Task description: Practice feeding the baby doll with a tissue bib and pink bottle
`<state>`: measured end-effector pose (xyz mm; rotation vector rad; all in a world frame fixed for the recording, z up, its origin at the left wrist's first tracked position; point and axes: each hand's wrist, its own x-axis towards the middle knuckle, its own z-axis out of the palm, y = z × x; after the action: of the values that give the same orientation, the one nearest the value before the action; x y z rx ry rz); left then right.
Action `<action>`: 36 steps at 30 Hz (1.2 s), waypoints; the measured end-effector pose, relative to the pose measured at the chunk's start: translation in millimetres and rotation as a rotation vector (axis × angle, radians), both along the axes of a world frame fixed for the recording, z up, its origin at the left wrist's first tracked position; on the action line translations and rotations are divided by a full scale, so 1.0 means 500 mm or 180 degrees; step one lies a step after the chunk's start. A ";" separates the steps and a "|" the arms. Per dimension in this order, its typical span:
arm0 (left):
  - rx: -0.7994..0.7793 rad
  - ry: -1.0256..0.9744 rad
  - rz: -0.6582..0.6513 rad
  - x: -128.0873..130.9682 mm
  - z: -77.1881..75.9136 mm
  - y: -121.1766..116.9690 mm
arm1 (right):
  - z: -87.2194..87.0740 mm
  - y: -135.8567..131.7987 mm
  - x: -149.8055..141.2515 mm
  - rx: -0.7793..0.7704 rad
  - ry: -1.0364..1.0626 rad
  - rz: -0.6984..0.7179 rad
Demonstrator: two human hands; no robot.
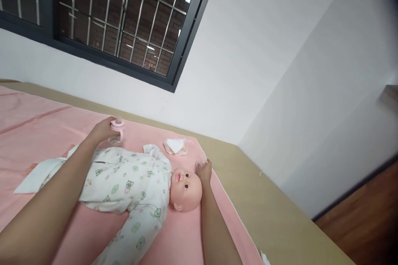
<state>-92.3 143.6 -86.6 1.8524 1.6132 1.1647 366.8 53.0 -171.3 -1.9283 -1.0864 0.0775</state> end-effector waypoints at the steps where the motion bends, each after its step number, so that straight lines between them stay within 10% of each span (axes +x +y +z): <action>1: 0.0021 -0.0145 -0.0094 0.010 0.011 -0.009 | 0.010 -0.003 -0.002 0.0039 0.0145 0.0026; 9: 0.0112 -0.0498 -0.1219 0.132 0.117 -0.131 | 0.190 -0.038 -0.082 0.1056 0.1097 0.0893; 16: 0.0598 0.0249 -0.1613 0.236 0.138 -0.232 | 0.329 -0.151 -0.251 0.1544 0.1256 0.2589; 23: 0.0800 0.0311 -0.1858 0.260 0.152 -0.290 | 0.323 -0.175 -0.302 0.1433 0.1081 0.2952; 36: 0.0462 -0.0557 -0.2149 0.254 0.140 -0.259 | 0.302 -0.157 -0.288 0.0957 0.1341 0.3315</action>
<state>34.9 13.9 -16.7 2.0722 0.7187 1.0984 222.9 -25.5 -20.1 -0.8626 -1.5706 0.7996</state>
